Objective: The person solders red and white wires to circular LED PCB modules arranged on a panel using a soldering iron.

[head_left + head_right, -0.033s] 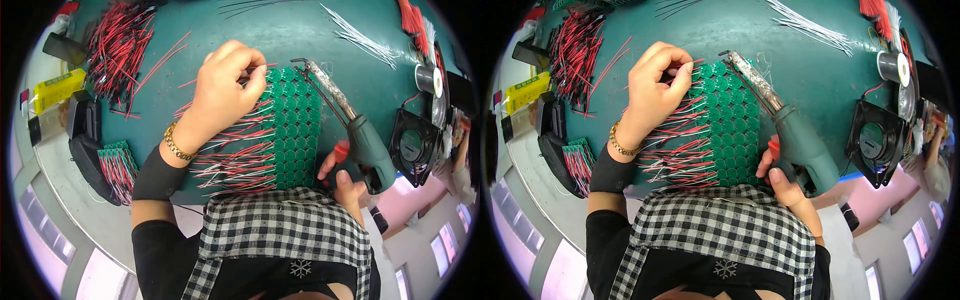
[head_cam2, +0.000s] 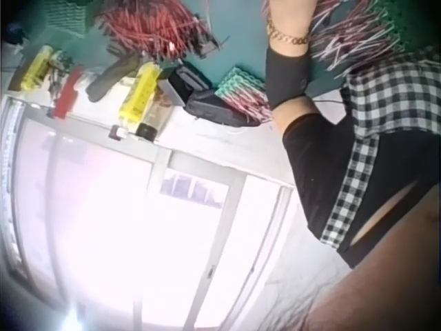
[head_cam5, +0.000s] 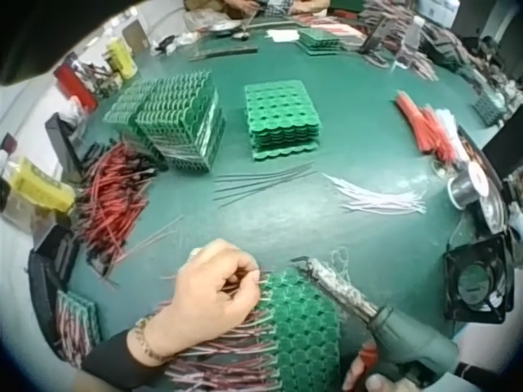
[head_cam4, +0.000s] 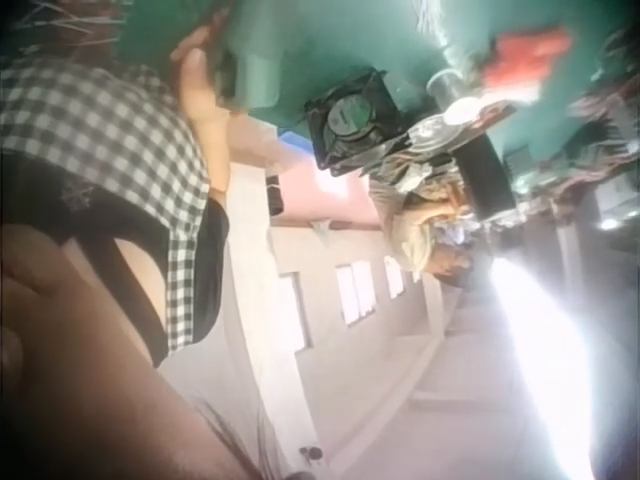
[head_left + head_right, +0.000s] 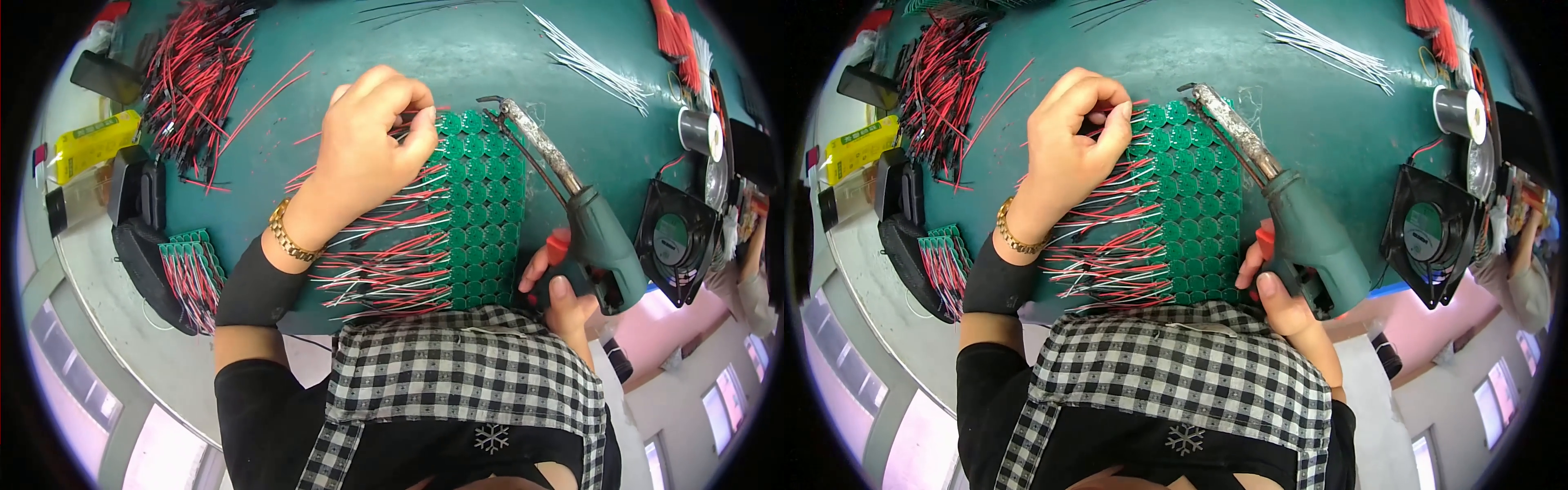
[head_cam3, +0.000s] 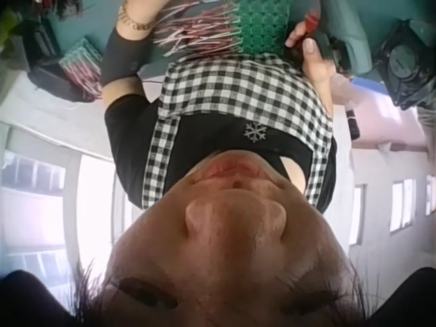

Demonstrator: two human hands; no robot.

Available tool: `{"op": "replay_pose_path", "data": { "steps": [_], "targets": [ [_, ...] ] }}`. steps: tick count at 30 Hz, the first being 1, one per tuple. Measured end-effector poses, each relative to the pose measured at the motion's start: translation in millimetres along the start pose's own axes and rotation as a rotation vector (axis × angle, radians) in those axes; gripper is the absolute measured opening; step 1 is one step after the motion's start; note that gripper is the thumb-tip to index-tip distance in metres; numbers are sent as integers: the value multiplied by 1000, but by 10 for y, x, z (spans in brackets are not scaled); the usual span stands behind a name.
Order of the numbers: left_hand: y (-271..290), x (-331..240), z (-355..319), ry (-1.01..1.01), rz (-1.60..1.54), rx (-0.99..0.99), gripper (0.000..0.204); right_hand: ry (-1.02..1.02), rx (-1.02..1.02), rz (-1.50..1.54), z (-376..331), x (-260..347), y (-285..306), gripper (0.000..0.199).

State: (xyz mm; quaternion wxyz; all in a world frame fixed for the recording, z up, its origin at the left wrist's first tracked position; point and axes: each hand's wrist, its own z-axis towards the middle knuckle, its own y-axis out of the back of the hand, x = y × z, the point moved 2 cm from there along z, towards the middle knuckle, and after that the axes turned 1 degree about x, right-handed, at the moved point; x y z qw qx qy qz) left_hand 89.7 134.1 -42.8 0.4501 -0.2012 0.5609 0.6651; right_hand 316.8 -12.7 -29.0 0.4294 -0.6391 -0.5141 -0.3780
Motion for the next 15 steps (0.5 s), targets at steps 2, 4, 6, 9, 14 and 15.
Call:
{"op": "replay_pose_path", "data": {
  "steps": [2,4,6,9,14,15],
  "targets": [
    [-5,-9,-4,6,-4,-8,10,4,-20,10,-6,14,-23,65],
    [-18,-19,-16,15,-9,-14,11,3,-41,21,-10,27,-28,65],
    [-28,-39,-7,-79,-4,-33,11,22,-12,-6,-5,50,-24,64],
    [-44,-73,21,-113,92,-13,11,5,-8,8,-18,67,-40,64],
    [-96,-37,20,-96,137,14,13,-72,-31,52,-79,155,-95,65],
    [-92,-45,28,-80,140,20,13,-119,-9,30,-85,172,-85,65]
  ]
}}
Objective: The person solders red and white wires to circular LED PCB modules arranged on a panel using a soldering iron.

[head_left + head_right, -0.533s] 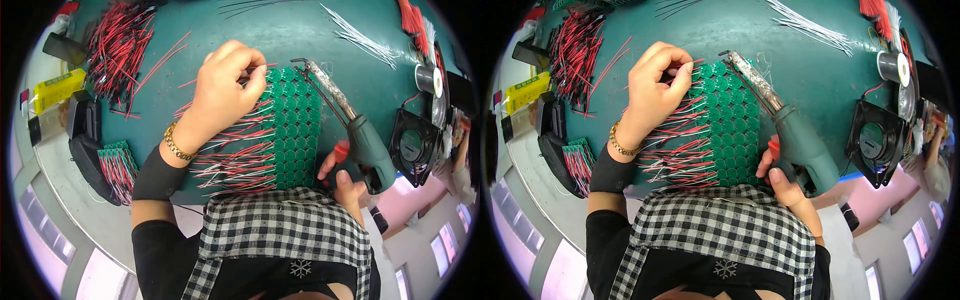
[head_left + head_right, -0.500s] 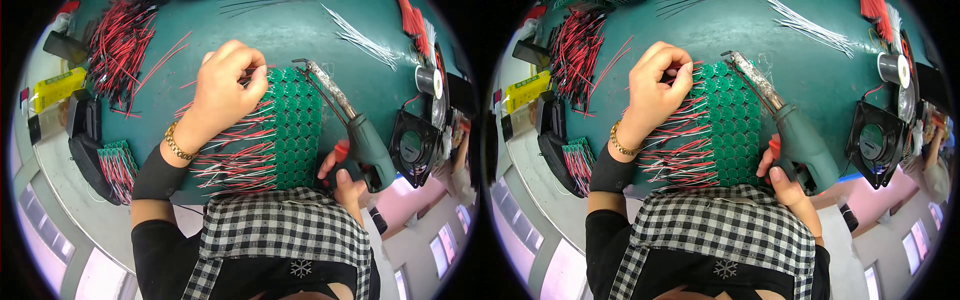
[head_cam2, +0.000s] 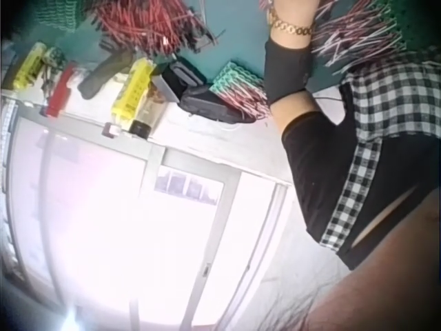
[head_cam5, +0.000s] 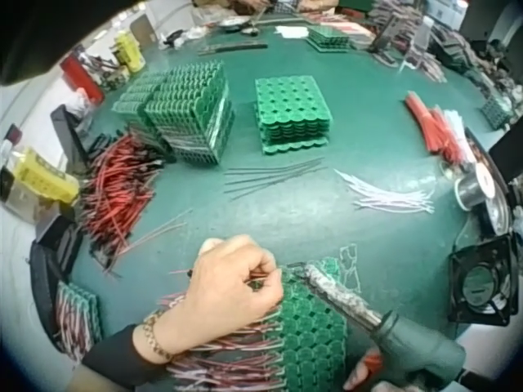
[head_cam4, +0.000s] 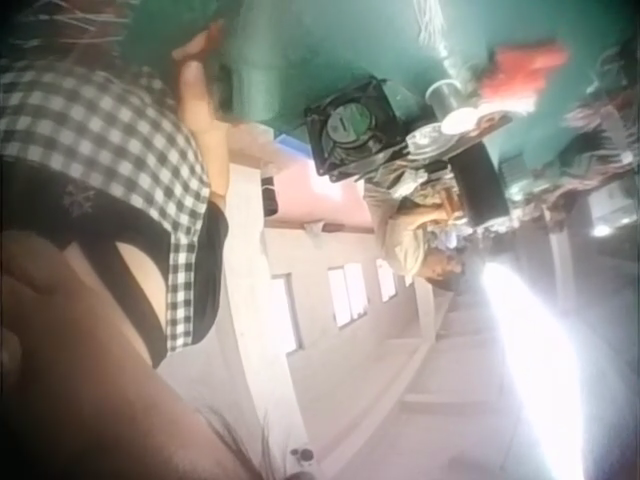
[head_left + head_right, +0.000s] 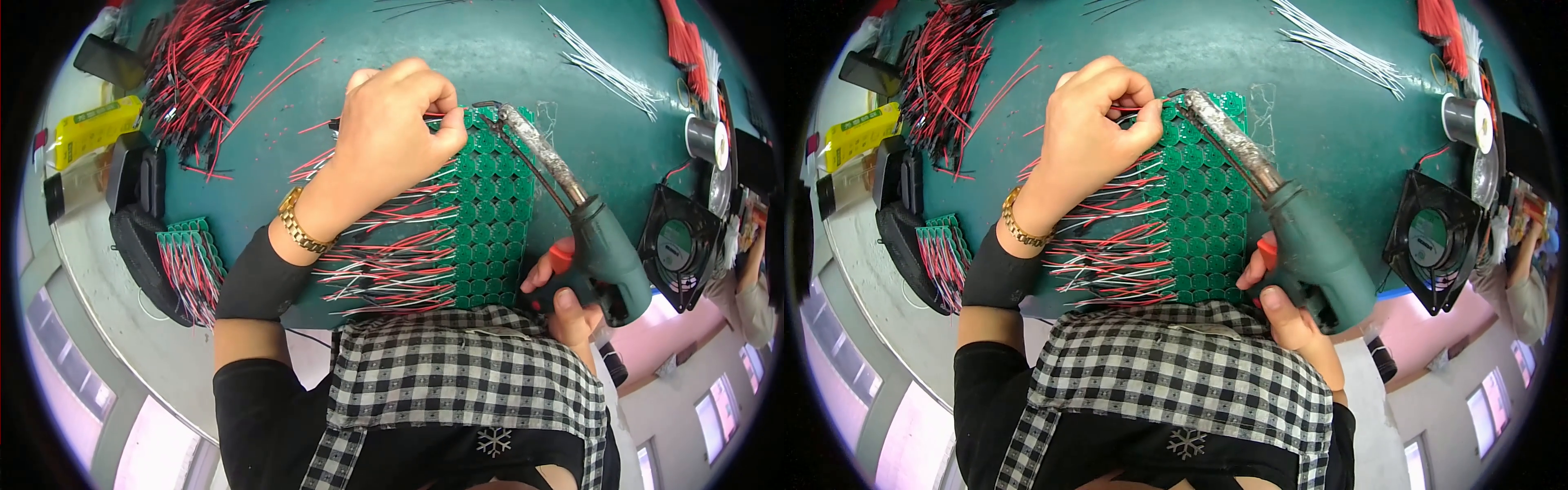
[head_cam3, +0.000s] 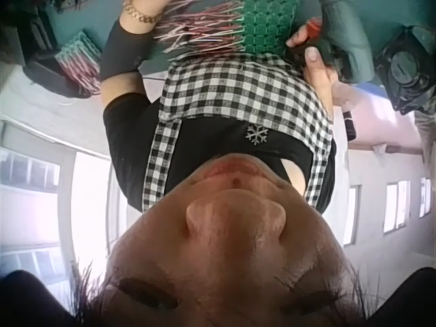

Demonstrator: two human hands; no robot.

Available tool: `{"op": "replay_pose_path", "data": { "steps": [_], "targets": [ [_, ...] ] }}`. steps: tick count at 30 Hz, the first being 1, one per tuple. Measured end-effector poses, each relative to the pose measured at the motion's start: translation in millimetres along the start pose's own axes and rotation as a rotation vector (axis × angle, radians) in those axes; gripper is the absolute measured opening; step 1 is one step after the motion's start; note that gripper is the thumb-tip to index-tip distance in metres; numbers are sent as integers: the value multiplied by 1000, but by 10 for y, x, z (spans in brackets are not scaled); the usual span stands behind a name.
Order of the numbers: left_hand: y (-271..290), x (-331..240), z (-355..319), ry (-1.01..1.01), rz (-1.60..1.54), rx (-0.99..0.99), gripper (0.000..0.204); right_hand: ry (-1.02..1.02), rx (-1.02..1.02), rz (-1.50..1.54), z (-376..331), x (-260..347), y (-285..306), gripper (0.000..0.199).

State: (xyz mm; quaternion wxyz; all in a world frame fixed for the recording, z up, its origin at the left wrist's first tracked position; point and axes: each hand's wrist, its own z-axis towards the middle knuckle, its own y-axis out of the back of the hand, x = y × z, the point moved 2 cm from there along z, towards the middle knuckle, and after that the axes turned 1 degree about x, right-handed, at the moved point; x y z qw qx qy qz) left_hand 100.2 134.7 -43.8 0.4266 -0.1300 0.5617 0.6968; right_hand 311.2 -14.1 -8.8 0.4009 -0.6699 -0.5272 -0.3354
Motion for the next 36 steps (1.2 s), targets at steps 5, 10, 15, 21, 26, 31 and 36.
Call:
{"op": "replay_pose_path", "data": {
  "steps": [5,10,15,21,26,31,36],
  "targets": [
    [7,22,-17,11,-22,5,13,7,63,-183,10,-47,79,64],
    [18,37,-9,-4,-39,23,12,60,117,-328,-8,-88,120,61],
    [2,24,15,-17,-58,24,12,81,114,-365,-17,-13,72,40],
    [-7,33,-1,-21,-50,18,12,143,136,-359,13,-15,56,18],
    [-15,46,-1,-26,-39,15,13,65,98,-406,-19,-104,123,54],
    [-7,43,3,-24,-51,23,13,175,34,-294,-19,-35,137,64],
    [-18,50,4,-13,-47,37,12,221,-71,-154,26,-17,109,66]
  ]
}}
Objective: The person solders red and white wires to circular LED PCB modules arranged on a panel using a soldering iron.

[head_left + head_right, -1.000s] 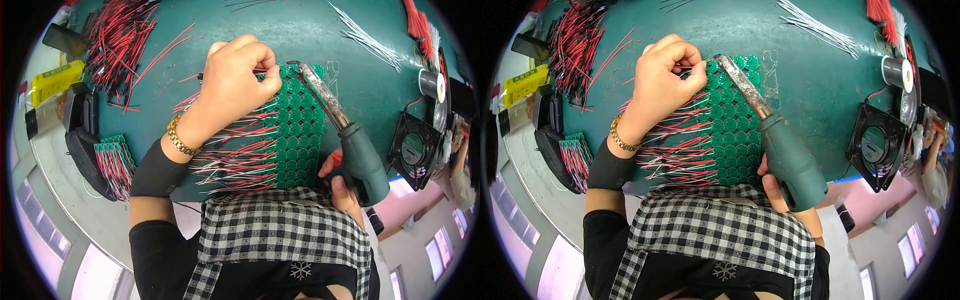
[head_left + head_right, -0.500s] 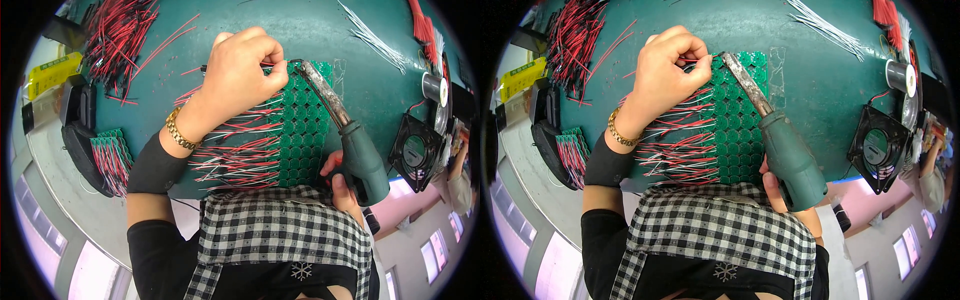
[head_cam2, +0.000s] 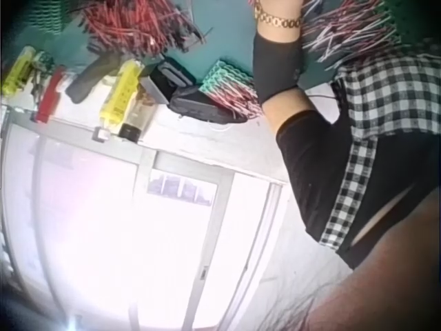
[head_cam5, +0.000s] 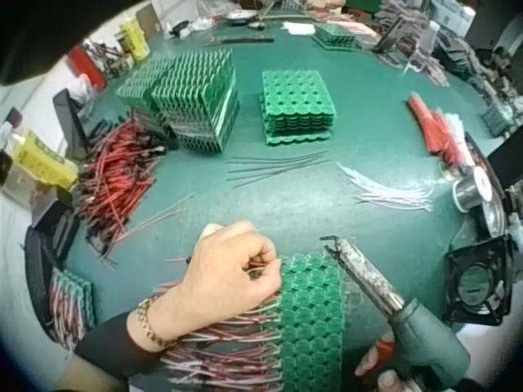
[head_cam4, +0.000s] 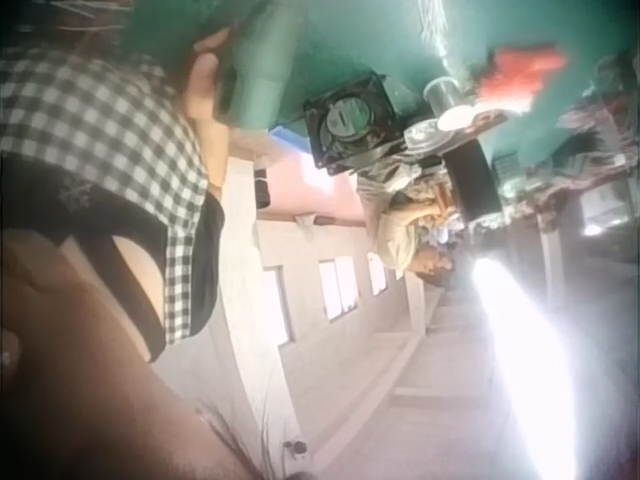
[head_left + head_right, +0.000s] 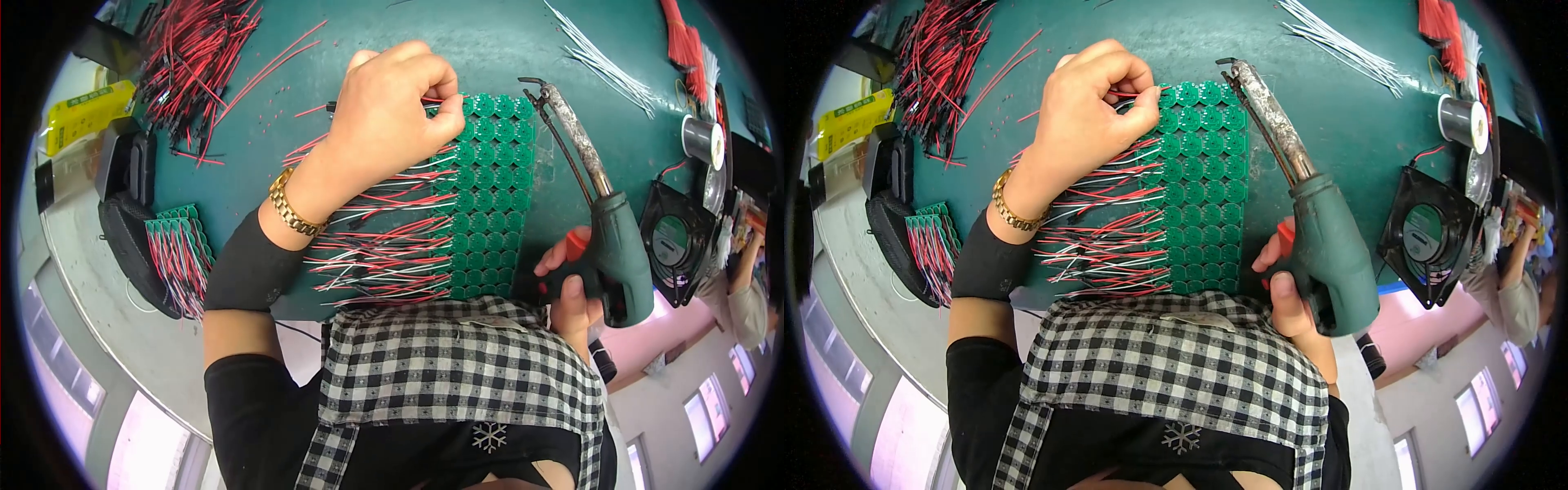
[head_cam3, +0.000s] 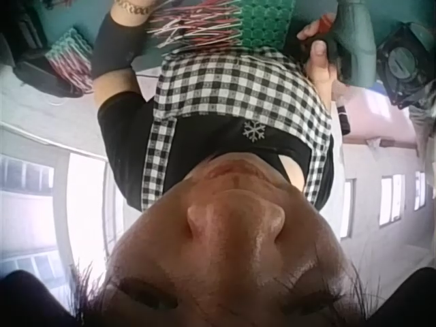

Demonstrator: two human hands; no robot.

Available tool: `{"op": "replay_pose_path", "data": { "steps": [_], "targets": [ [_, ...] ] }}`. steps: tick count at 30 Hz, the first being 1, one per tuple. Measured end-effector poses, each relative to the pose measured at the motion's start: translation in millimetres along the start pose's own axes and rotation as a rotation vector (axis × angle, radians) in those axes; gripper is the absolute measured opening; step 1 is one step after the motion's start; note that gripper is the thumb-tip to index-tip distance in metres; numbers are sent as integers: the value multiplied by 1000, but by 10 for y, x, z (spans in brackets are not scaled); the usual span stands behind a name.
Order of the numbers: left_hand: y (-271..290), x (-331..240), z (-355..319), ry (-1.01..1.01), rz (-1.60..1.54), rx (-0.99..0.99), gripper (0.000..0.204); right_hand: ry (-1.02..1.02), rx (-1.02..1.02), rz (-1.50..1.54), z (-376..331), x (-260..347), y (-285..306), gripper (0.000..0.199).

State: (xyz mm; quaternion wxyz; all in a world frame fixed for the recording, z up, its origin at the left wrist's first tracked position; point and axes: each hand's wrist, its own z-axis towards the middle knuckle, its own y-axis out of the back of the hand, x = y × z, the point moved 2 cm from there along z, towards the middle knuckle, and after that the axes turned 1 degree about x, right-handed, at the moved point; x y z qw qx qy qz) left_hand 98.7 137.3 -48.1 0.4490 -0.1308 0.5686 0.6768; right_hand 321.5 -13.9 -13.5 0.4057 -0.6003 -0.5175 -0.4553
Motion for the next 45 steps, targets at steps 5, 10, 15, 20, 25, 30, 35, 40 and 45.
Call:
{"op": "replay_pose_path", "data": {
  "steps": [5,10,15,20,25,30,35,40,45],
  "targets": [
    [35,-29,-29,38,-51,59,8,-31,-6,52,10,-60,9,66],
    [74,-50,-17,-38,-131,63,9,-27,33,39,28,-80,10,65],
    [29,-1,-65,-109,-71,34,10,-80,140,39,5,-151,-15,64],
    [-22,-18,-21,-143,10,-21,9,-78,178,-45,-25,-126,-26,64],
    [-63,8,36,-106,-25,-17,9,33,235,-162,24,-185,58,41],
    [-33,38,-1,-96,-14,-3,9,-34,215,-217,-6,-275,48,61],
    [1,-43,4,-212,202,40,10,-13,234,-249,5,-254,40,57],
    [-30,38,-4,-1,-2,74,8,-56,253,-173,7,-235,18,56],
    [-46,31,-1,42,-45,61,8,-41,257,-149,-10,-260,31,53]
  ]
}}
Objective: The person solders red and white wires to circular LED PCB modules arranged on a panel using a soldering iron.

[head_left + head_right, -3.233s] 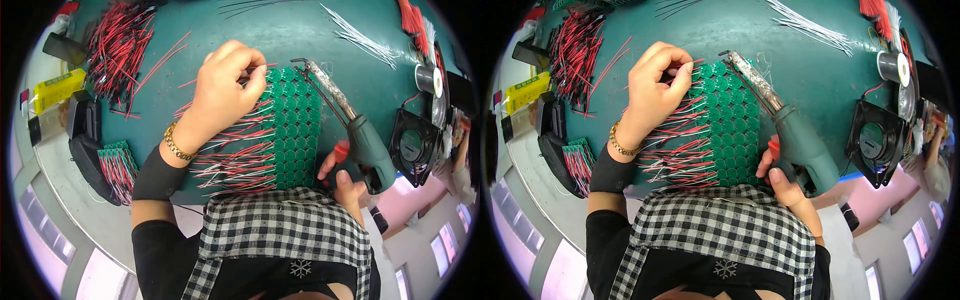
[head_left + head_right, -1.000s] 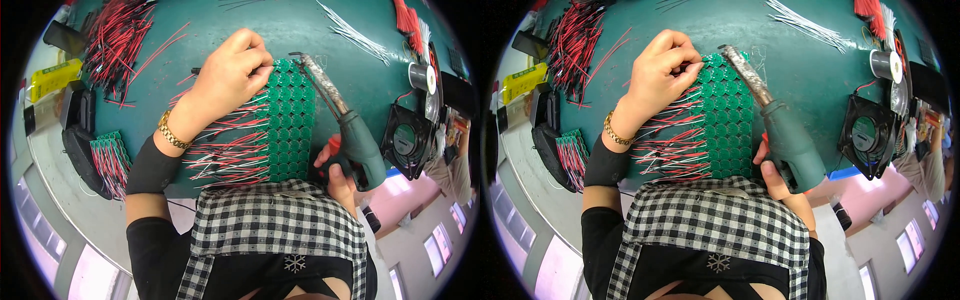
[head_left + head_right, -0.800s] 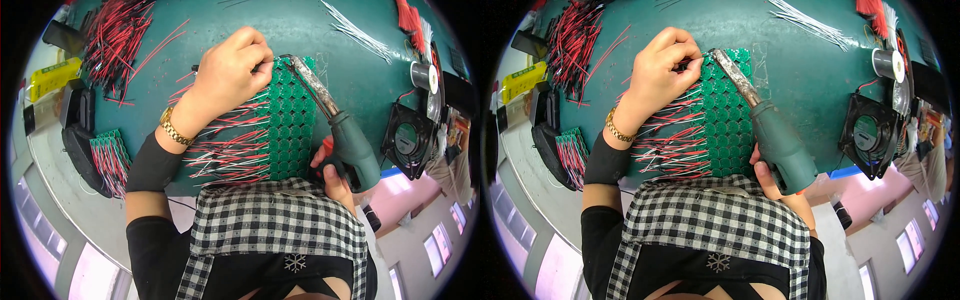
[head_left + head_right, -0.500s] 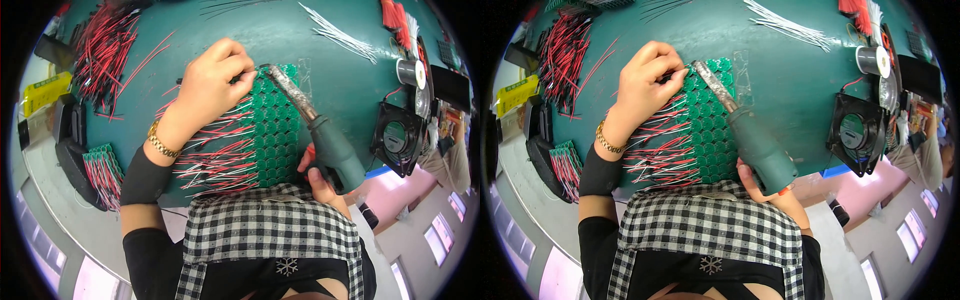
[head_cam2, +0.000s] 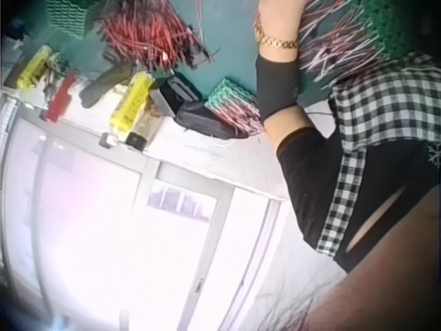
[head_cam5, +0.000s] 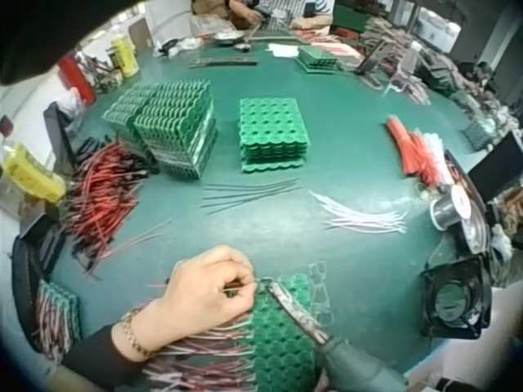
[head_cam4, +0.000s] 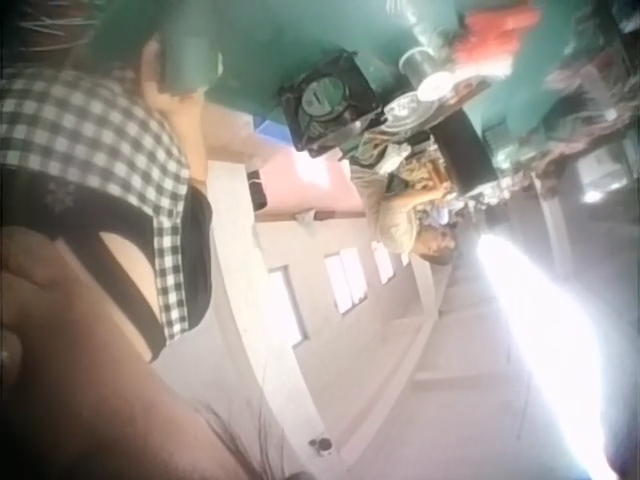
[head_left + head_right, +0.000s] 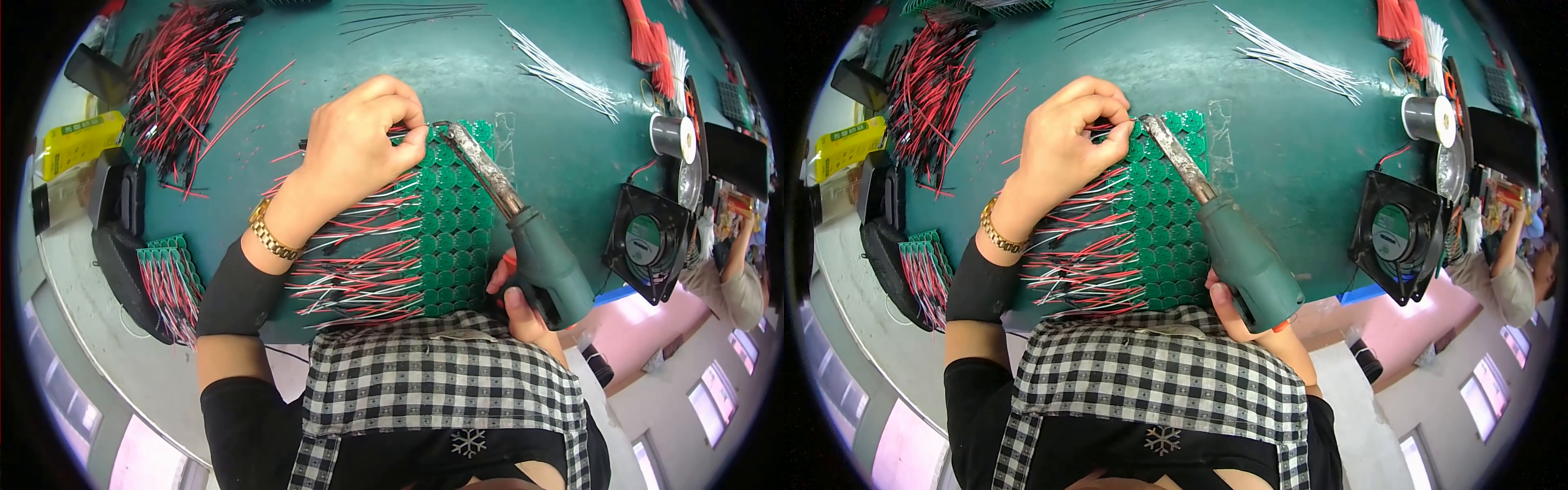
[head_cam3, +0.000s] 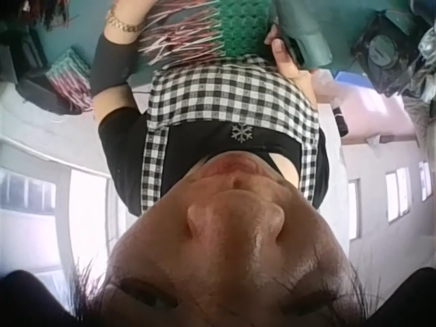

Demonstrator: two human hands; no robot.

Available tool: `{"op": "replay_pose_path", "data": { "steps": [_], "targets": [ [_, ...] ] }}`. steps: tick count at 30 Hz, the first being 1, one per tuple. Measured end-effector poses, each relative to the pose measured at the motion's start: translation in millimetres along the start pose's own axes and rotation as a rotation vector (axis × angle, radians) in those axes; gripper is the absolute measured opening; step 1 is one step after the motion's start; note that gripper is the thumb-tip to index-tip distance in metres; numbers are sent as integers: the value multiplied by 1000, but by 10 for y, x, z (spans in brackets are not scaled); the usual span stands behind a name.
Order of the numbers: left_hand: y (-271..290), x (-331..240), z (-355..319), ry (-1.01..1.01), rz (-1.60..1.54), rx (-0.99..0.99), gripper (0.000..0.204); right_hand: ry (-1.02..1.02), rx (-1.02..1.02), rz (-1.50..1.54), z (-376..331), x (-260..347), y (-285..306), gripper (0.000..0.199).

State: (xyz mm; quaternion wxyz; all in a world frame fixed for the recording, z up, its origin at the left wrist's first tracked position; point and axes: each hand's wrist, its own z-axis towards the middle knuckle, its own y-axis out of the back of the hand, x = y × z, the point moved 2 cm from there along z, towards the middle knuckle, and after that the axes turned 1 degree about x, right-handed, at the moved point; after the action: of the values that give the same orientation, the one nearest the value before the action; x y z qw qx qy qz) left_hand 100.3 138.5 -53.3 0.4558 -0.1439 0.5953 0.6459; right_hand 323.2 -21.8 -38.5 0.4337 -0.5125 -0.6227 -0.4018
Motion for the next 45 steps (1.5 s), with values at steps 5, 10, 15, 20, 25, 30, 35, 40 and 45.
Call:
{"op": "replay_pose_path", "data": {
  "steps": [5,10,15,20,25,30,35,40,45],
  "targets": [
    [-3,-14,9,39,2,-26,6,-6,-7,-10,-23,-32,17,47],
    [-3,-25,1,29,-1,-35,5,92,-48,-84,34,68,-38,13],
    [-20,-39,-6,16,-9,-45,5,62,-60,54,8,76,-57,23],
    [-45,-16,8,25,-38,-32,5,49,-118,131,-13,104,-19,45],
    [-42,4,-23,31,-30,-21,5,3,-192,215,-25,65,-36,66],
    [44,-8,-102,52,3,-32,8,68,-122,288,9,13,-67,64],
    [213,-50,-52,-180,234,-52,9,96,-191,270,-108,-89,28,62],
    [918,569,101,359,955,-241,14,141,-172,285,-122,-143,51,62],
    [1055,867,43,355,918,-290,15,170,-144,269,-200,-135,18,57]
  ]
}}
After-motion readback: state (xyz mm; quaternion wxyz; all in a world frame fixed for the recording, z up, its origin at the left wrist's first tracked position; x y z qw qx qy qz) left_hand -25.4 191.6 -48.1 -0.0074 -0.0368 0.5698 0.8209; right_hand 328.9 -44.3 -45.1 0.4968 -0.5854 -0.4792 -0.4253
